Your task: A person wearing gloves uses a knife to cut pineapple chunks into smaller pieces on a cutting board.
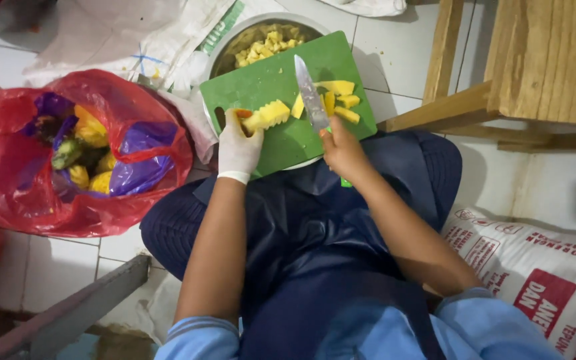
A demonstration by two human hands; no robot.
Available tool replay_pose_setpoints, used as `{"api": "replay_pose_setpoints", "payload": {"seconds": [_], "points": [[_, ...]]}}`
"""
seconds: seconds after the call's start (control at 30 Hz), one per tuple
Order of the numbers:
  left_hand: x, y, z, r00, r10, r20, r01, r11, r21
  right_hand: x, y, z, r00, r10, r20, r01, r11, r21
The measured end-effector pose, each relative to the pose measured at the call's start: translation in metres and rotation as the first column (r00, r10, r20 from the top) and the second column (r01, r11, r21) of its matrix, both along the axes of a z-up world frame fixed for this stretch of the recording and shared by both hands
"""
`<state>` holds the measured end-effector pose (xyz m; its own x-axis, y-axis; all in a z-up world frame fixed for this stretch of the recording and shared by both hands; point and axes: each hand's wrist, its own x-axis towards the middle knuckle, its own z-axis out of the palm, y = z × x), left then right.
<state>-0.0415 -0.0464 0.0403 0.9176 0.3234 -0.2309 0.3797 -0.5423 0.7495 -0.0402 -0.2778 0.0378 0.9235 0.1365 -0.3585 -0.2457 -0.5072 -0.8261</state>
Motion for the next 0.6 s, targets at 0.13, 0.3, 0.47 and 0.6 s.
{"api": "replay_pose_setpoints", "payload": {"seconds": [0.13, 0.3, 0.47, 0.6], "points": [[-0.001, 0.003, -0.005, 1.000, -0.018, -0.011, 0.019, 0.993, 0.113, -0.006, 0.004, 0.020, 0.986, -0.082, -0.143, 0.137, 0.887, 0.440], [-0.002, 0.009, -0.004, 0.998, -0.002, -0.062, 0.010, 0.991, 0.136, -0.009, -0.001, 0.013, 0.961, 0.016, -0.278, 0.197, 0.664, 0.721], [-0.003, 0.012, -0.019, 0.999, -0.035, -0.019, 0.038, 0.987, 0.154, -0.010, 0.001, 0.023, 0.937, 0.095, -0.336, 0.227, 0.563, 0.794], [-0.002, 0.012, -0.020, 0.998, -0.044, -0.033, 0.050, 0.981, 0.185, -0.011, 0.007, 0.036, 0.916, 0.140, -0.376, 0.261, 0.504, 0.823]]}}
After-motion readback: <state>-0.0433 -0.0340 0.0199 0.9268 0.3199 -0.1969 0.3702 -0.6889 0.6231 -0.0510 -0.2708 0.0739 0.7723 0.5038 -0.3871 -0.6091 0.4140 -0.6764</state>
